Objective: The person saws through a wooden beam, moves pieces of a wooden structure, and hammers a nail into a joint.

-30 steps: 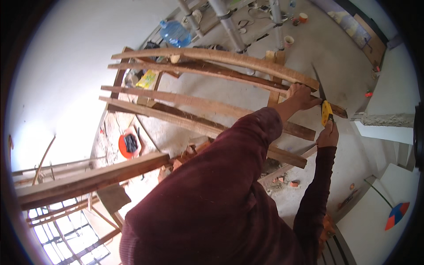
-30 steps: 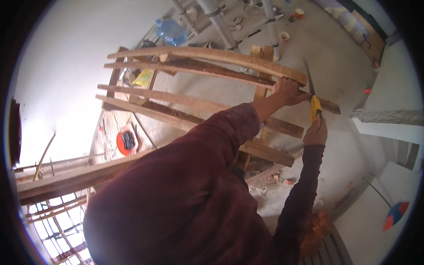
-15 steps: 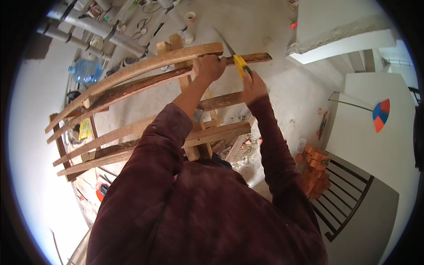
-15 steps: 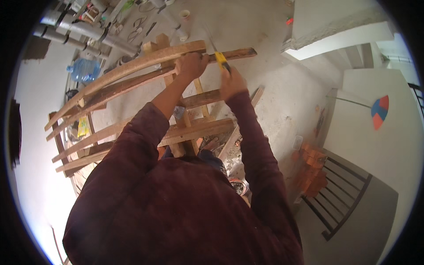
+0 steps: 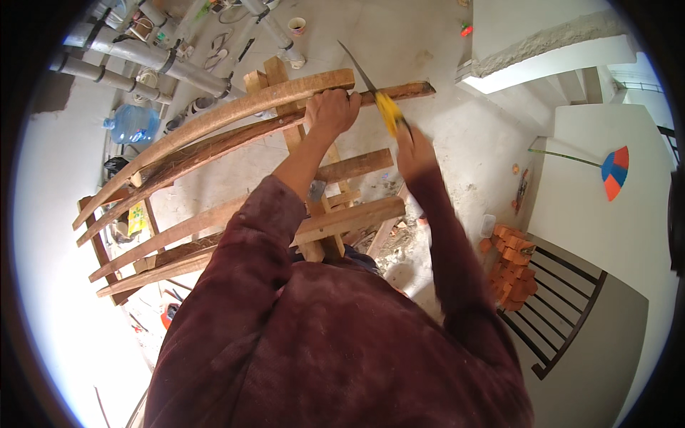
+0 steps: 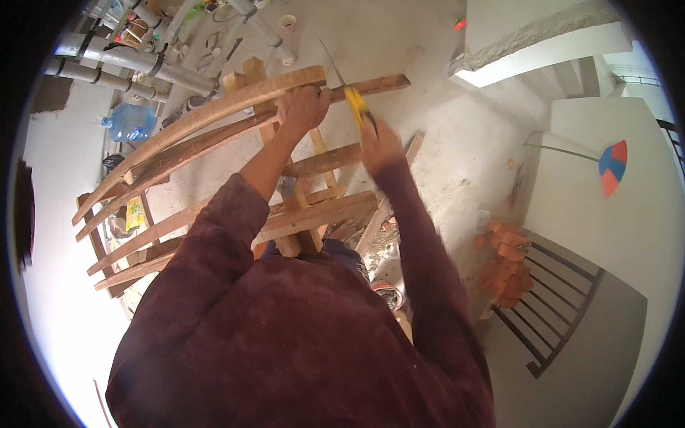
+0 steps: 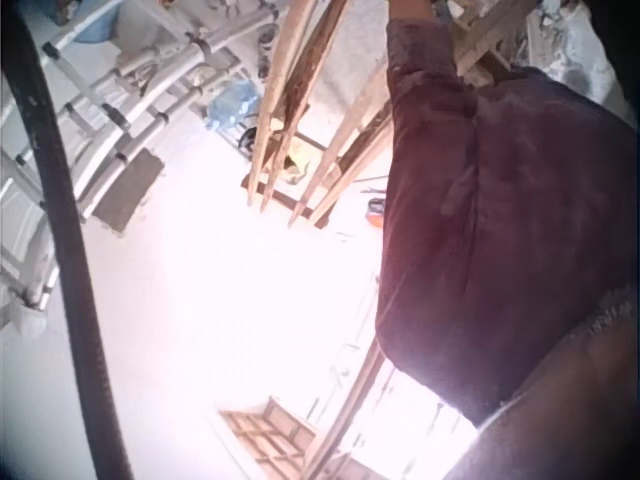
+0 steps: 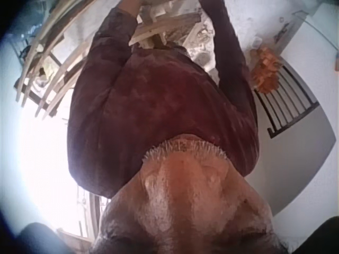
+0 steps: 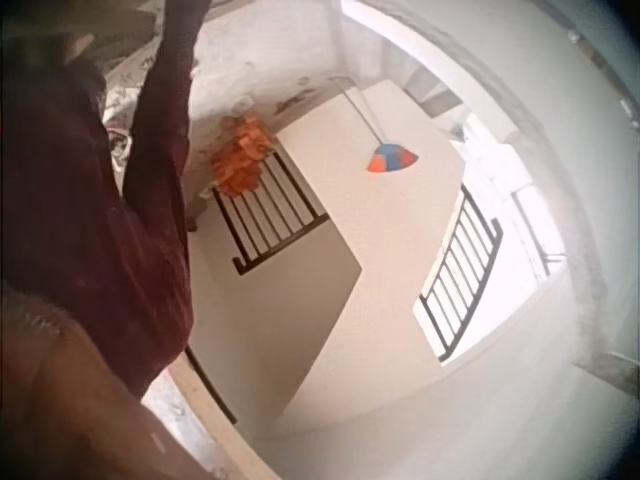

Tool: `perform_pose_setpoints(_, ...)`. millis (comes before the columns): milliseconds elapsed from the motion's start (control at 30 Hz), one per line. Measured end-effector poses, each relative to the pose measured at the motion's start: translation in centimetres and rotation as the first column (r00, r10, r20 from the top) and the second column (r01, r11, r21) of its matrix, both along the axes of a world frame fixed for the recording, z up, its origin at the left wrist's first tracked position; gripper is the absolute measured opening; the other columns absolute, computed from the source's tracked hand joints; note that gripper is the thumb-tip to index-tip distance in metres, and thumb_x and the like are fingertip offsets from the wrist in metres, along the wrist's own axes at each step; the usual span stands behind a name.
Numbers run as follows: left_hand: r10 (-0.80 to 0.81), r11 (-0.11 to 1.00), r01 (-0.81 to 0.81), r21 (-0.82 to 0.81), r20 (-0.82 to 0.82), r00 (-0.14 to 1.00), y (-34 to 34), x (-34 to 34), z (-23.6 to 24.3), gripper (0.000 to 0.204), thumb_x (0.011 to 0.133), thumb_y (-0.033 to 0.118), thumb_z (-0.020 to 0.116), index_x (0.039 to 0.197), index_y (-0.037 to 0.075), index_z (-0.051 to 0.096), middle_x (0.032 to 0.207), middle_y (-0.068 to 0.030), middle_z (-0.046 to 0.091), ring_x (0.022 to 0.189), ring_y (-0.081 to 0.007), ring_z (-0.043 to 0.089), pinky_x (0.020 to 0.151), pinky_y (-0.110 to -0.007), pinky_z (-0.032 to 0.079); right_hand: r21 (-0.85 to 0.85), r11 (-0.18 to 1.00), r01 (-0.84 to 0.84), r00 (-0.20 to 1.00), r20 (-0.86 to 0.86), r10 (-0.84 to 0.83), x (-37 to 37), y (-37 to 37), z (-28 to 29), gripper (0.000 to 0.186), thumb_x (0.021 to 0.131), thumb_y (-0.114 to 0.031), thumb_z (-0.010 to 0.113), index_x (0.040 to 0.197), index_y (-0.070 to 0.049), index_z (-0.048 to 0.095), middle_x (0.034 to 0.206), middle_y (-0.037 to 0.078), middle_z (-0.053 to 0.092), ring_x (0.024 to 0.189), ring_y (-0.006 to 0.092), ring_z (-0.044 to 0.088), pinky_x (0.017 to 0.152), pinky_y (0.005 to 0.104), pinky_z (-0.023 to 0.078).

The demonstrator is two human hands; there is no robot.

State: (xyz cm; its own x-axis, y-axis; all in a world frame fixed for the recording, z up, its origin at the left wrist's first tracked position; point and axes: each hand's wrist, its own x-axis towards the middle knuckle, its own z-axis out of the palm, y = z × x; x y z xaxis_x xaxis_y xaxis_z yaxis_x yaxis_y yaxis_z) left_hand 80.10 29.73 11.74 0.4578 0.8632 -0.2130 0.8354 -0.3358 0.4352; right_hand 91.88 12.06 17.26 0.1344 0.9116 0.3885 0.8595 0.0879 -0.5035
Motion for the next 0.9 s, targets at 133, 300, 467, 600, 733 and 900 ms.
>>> perform_pose_setpoints(133, -0.042, 0.999, 0.042, 0.004, -0.034, 0.999, 0.1, 0.9, -2.4, 0.053, 0.09, 0.043, 0.041, 0.091, 0.0, 0.072, 0.095, -0.0221, 0.07, 0.095, -0.0389, 0.066, 0.087, -0.048, 0.049, -0.279, 0.941, 0.192, 0.92, -0.283, -0.272, -1.2, 0.2, -1.5, 0.01, 0.091, -0.007, 0.051, 0.093, 0.003, 0.051, 0.093, 0.026, 0.056, 0.072, 0.0413, 0.057, 0.06, 0.0466, 0.047)
perform_pose_setpoints(300, 0.065, 0.998, -0.066, -0.012, -0.057, 0.996, -0.1, -2.1, 0.5, 0.047, 0.089, 0.038, 0.043, 0.095, 0.0, 0.071, 0.099, -0.024, 0.068, 0.097, -0.0412, 0.064, 0.086, -0.05, 0.048, -0.552, 0.827, 0.106, 0.781, -0.469, -0.413, -7.0, -16.4, 11.3, 0.028, 0.096, -0.013, 0.045, 0.116, 0.005, 0.051, 0.074, 0.017, 0.059, 0.06, 0.0308, 0.062, 0.054, 0.0381, 0.048)
perform_pose_setpoints(467, -0.111, 0.986, 0.094, 0.138, 0.122, 0.986, 0.3, -1.8, -4.4, 0.038, 0.091, 0.034, 0.047, 0.098, 0.005, 0.071, 0.095, -0.0209, 0.069, 0.095, -0.0382, 0.065, 0.084, -0.047, 0.049, -0.624, 0.767, 0.147, 0.678, -0.502, -0.537, -7.2, -18.8, 13.1, 0.033, 0.096, -0.016, 0.046, 0.121, 0.005, 0.051, 0.074, 0.015, 0.063, 0.069, 0.0247, 0.066, 0.063, 0.036, 0.05)
perform_pose_setpoints(600, -0.053, 0.996, 0.037, 0.085, 0.2, 0.978, 0.9, -3.0, -1.1, 0.038, 0.092, 0.037, 0.049, 0.091, 0.007, 0.071, 0.093, -0.0215, 0.068, 0.092, -0.0374, 0.065, 0.084, -0.044, 0.05, -0.477, 0.852, 0.215, 0.662, -0.57, -0.486, -7.1, -26.8, 19.0, 0.032, 0.088, -0.02, 0.058, 0.108, 0.004, 0.061, 0.072, 0.008, 0.06, 0.061, 0.0198, 0.059, 0.062, 0.0316, 0.047)
perform_pose_setpoints(733, 0.252, 0.957, -0.059, -0.285, 0.707, 0.66, -0.5, -1.5, -1.4, 0.057, 0.097, 0.05, 0.041, 0.109, -0.001, 0.063, 0.11, -0.0222, 0.065, 0.1, -0.033, 0.064, 0.085, -0.041, 0.051, -0.303, 0.847, 0.437, 0.764, -0.371, -0.527, -8.7, -30.4, 19.1, 0.041, 0.081, -0.035, 0.067, 0.099, 0.002, 0.064, 0.082, 0.013, 0.067, 0.06, 0.0173, 0.059, 0.057, 0.0298, 0.044)
perform_pose_setpoints(900, 0.774, 0.193, 0.74, -0.644, 0.563, 0.289, -7.7, 1.9, 13.1, 0.091, 0.089, 0.074, 0.029, 0.132, -0.004, 0.046, 0.118, -0.0158, 0.058, 0.111, -0.0265, 0.057, 0.101, -0.05, 0.045, -0.248, 0.864, 0.439, 0.699, -0.51, -0.501, -10.1, -30.5, 16.1, 0.024, 0.078, -0.021, 0.073, 0.088, 0.0, 0.065, 0.069, 0.009, 0.061, 0.059, 0.0155, 0.058, 0.056, 0.0284, 0.043)
